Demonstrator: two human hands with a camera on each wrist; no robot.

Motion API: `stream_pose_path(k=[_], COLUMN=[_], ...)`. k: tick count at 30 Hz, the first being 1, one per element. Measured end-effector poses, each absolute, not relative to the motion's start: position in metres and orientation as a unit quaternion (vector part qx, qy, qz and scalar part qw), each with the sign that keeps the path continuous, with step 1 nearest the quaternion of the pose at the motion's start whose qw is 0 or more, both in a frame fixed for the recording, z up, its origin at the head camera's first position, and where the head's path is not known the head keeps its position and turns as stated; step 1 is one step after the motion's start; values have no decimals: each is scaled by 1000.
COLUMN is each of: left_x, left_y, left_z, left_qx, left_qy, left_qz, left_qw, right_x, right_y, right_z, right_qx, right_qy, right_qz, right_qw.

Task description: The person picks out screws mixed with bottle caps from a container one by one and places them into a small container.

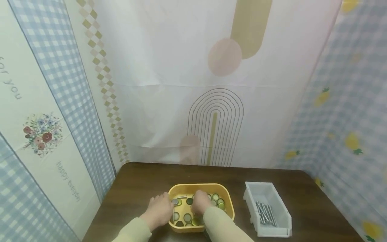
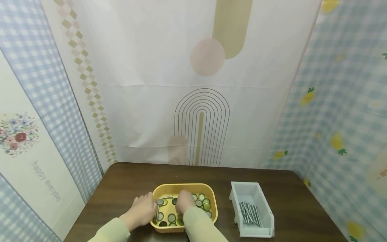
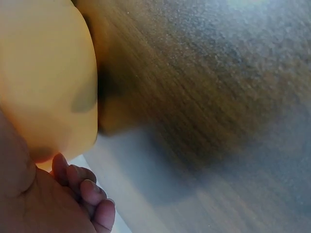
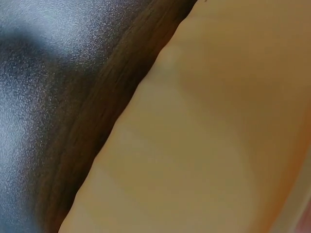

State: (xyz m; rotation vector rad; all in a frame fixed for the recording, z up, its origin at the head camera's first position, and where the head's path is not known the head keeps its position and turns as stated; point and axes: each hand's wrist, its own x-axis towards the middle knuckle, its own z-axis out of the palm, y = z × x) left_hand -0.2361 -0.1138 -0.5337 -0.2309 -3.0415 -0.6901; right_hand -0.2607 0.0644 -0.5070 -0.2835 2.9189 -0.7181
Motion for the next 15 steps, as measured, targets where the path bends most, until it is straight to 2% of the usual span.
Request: stream_pose_path(k=[15], left_x=[-235], left_y=[-113], left_z=[-534], left_qx=[-75], left_qy=[-973], left_qz=[-218], left_qw=[4], right_x=[-258], right_y=[66], right_z=[-506], right_qx=[-92], right_qy=[964], right_qz=[-239], right_qw=[66])
